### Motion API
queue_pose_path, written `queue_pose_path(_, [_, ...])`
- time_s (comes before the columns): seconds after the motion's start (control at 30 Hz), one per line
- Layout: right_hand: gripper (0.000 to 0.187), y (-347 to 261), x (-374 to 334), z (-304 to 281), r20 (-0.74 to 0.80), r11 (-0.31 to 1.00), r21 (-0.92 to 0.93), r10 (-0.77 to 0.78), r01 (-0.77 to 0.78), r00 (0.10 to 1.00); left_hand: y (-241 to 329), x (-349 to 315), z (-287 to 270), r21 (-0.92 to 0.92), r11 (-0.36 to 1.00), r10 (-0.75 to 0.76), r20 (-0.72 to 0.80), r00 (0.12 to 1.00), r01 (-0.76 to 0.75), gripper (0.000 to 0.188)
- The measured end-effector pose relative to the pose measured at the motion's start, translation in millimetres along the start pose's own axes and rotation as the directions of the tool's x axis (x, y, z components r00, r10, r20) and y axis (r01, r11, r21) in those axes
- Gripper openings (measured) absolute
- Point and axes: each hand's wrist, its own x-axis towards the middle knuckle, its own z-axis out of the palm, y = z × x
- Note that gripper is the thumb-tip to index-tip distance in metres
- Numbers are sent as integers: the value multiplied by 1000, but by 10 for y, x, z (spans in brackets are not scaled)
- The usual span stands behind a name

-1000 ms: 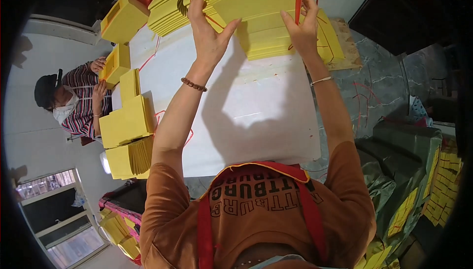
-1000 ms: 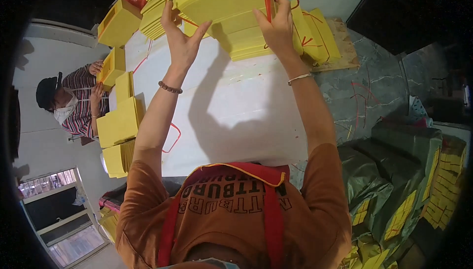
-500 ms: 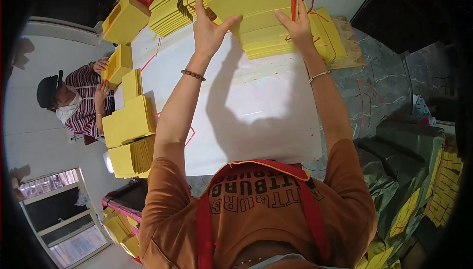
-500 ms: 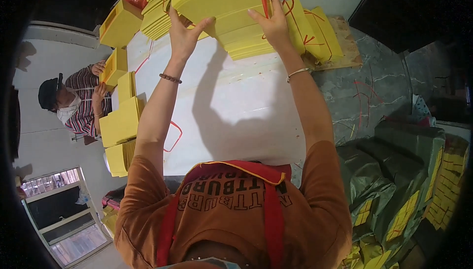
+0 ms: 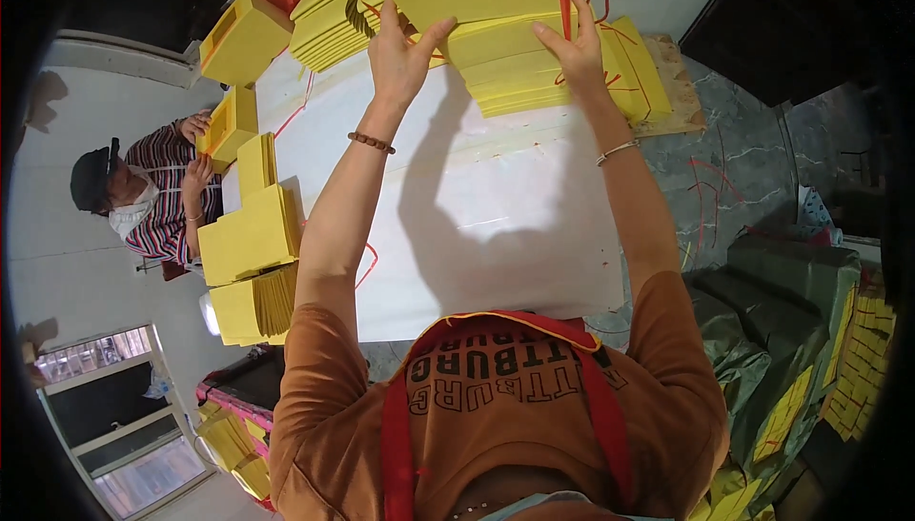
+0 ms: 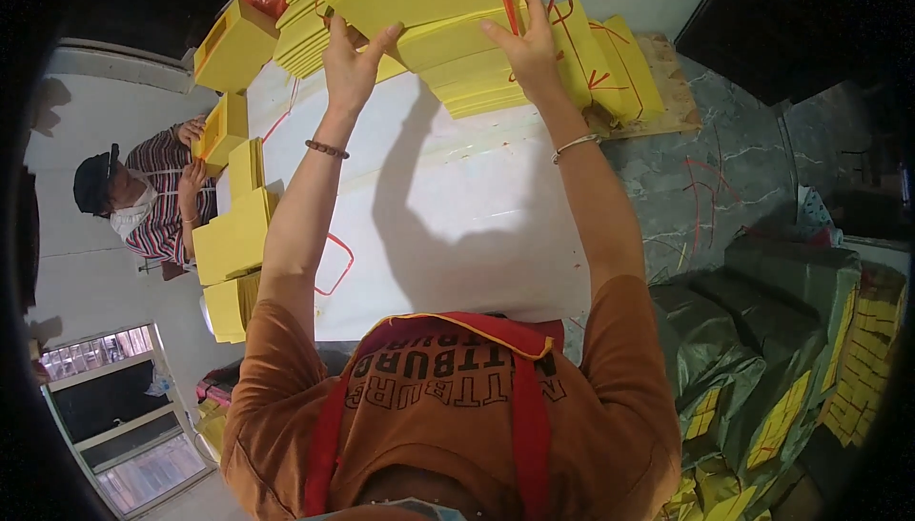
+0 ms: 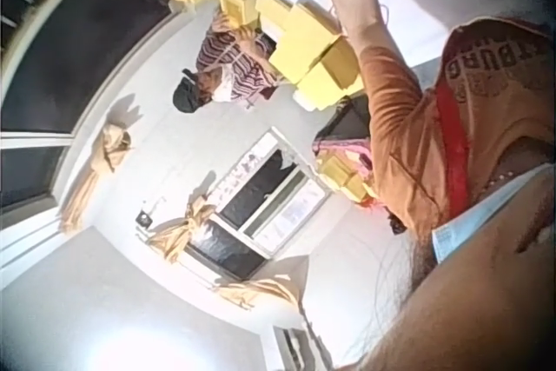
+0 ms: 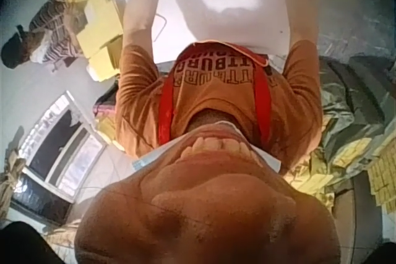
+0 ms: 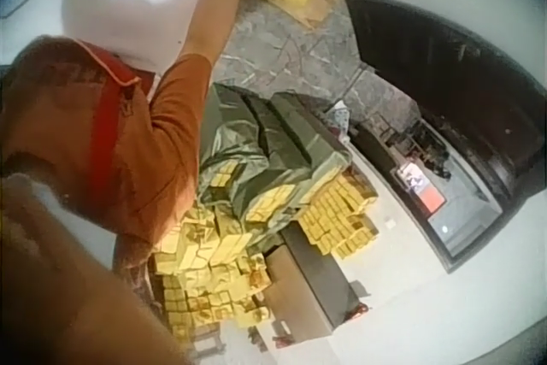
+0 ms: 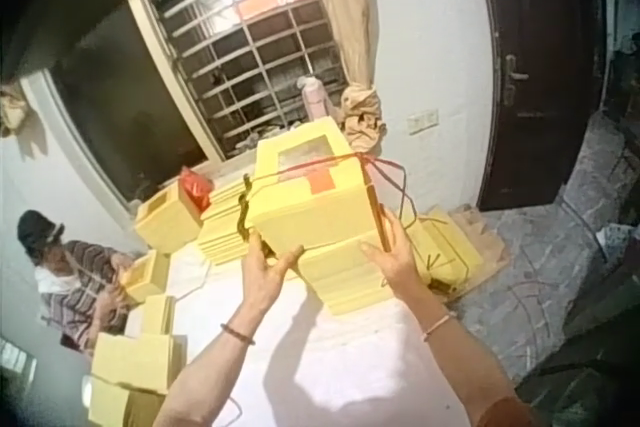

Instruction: Folding sheets of yellow paper, bundling them with red ribbon, and packing the bundles into a large sack.

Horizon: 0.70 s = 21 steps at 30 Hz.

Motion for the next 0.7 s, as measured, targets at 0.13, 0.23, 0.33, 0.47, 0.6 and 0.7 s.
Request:
queue_pose_path(0.13, [66, -55, 2, 37, -53, 995, 79, 72, -68, 996, -11, -18, 18, 53, 998, 27, -29, 999, -25, 63])
queue_pose_path(0.23, [65, -109, 13, 89, -82, 994, 86, 80, -73, 993, 17, -8, 23, 75, 997, 34, -46, 998, -30, 65])
queue_pose_path(0.33, [63, -66, 40, 71, -105, 996, 70, 57, -50, 993, 24, 15, 36, 44, 999, 24, -36, 999, -22, 74])
queue_pose_path(0.47, [60, -106, 36, 118, -127, 993, 113, 56, -41, 990, 69, -10, 44, 144, 987, 76, -31, 997, -71, 86])
queue_pose_path(0.6, [59, -145, 51, 124, -142, 992, 115, 59, -43, 988, 121, 13, 131, 190, 977, 113, -48, 992, -102, 95])
queue_pose_path(0.7, [58, -121, 74, 124, -169, 992, 121, 38, -17, 985, 124, 36, 172, 239, 966, 119, -62, 991, -101, 96])
